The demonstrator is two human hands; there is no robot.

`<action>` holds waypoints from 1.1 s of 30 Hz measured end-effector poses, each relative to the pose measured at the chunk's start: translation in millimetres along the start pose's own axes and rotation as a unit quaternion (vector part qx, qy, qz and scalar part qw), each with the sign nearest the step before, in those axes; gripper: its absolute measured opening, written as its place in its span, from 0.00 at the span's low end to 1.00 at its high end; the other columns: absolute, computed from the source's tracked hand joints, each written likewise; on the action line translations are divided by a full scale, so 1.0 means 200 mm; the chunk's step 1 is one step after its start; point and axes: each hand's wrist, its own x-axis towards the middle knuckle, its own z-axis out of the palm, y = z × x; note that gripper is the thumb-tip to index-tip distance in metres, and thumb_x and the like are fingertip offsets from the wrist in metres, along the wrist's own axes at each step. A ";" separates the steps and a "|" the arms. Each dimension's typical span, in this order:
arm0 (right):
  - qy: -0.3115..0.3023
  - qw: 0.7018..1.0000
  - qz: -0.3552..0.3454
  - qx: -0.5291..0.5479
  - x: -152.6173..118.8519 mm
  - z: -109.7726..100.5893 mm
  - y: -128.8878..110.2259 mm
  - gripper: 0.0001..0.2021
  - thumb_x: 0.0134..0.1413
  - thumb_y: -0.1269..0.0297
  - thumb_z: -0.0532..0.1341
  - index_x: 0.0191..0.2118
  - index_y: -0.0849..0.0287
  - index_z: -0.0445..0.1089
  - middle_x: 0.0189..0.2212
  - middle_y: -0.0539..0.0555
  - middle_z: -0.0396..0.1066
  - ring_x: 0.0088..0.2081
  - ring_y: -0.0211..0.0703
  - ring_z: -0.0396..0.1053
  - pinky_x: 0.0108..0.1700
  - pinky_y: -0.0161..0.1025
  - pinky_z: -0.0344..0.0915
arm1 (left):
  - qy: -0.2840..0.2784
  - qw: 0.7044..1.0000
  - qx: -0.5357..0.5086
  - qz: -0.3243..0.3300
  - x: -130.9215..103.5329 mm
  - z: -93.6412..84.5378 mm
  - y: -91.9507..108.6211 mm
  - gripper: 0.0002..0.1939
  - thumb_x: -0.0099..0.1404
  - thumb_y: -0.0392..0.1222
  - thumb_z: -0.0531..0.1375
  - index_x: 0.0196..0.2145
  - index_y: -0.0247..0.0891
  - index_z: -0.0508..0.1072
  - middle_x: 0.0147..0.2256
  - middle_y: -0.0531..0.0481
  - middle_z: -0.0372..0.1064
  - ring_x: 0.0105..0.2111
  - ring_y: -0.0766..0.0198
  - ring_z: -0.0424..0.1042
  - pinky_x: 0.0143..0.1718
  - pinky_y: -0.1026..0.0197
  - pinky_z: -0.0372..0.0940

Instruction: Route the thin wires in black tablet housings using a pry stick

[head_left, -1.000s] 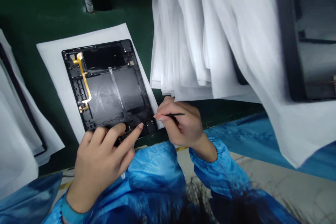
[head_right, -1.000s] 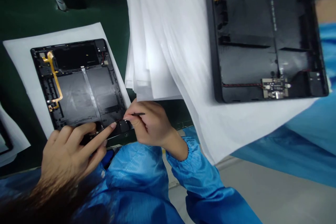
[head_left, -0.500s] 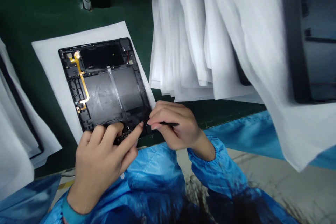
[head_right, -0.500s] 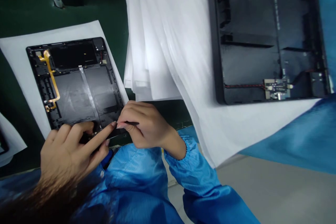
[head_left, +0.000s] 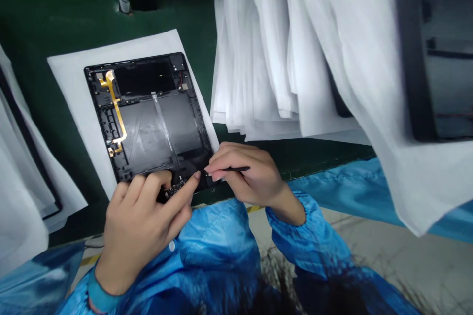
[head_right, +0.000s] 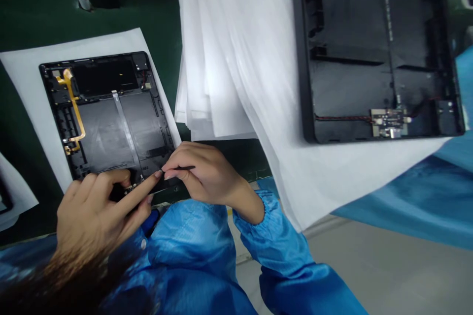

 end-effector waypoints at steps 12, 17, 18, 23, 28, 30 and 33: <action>0.004 1.000 -0.008 0.001 0.00 0.01 0.01 0.06 0.63 0.77 0.59 0.37 0.62 0.72 0.29 0.53 0.74 0.33 0.39 0.73 0.37 0.40 0.73 | -0.021 0.999 -0.021 -0.016 0.00 -0.01 0.01 0.24 0.65 0.41 0.63 0.59 0.49 0.70 0.37 0.46 0.67 0.31 0.56 0.57 0.32 0.54 0.46; -0.004 1.000 -0.017 -0.004 0.00 0.01 0.01 0.06 0.63 0.78 0.59 0.37 0.62 0.72 0.29 0.53 0.74 0.33 0.39 0.73 0.37 0.39 0.73 | -0.025 0.999 -0.022 -0.017 0.00 -0.01 0.01 0.24 0.65 0.42 0.63 0.58 0.49 0.70 0.37 0.45 0.67 0.31 0.56 0.58 0.31 0.54 0.46; -0.006 1.000 -0.021 -0.007 0.00 0.02 0.01 0.06 0.62 0.78 0.59 0.37 0.62 0.71 0.29 0.54 0.74 0.33 0.39 0.73 0.36 0.39 0.72 | -0.025 0.999 -0.022 -0.016 -0.01 -0.01 0.01 0.24 0.65 0.42 0.63 0.58 0.49 0.70 0.37 0.45 0.67 0.32 0.56 0.58 0.31 0.54 0.47; -0.013 0.999 -0.012 -0.027 0.00 0.01 0.00 0.07 0.64 0.75 0.58 0.35 0.60 0.70 0.29 0.52 0.74 0.33 0.39 0.72 0.36 0.38 0.71 | -0.011 1.000 0.005 -0.012 0.00 0.00 0.00 0.21 0.65 0.44 0.62 0.56 0.51 0.72 0.35 0.48 0.67 0.31 0.57 0.58 0.31 0.55 0.47; 0.018 0.997 0.056 -0.041 -0.02 -0.01 -0.01 0.06 0.62 0.76 0.60 0.35 0.60 0.71 0.31 0.52 0.75 0.33 0.36 0.74 0.36 0.35 0.71 | -0.005 1.000 0.022 -0.009 0.00 0.00 0.01 0.23 0.66 0.45 0.62 0.58 0.52 0.71 0.36 0.49 0.66 0.31 0.58 0.58 0.31 0.56 0.47; 0.025 0.997 0.051 -0.059 -0.02 -0.01 -0.01 0.06 0.62 0.75 0.60 0.35 0.59 0.71 0.31 0.52 0.75 0.33 0.37 0.74 0.36 0.35 0.70 | -0.007 1.000 0.023 -0.014 0.00 -0.01 0.01 0.22 0.66 0.45 0.62 0.58 0.53 0.71 0.36 0.49 0.66 0.31 0.58 0.58 0.31 0.56 0.47; 0.023 0.997 0.030 -0.065 -0.02 0.00 -0.02 0.05 0.63 0.74 0.59 0.36 0.59 0.71 0.30 0.52 0.74 0.32 0.38 0.72 0.35 0.37 0.70 | -0.005 0.999 0.027 -0.017 0.00 -0.01 0.01 0.23 0.66 0.45 0.62 0.58 0.53 0.71 0.36 0.48 0.66 0.31 0.58 0.59 0.31 0.56 0.47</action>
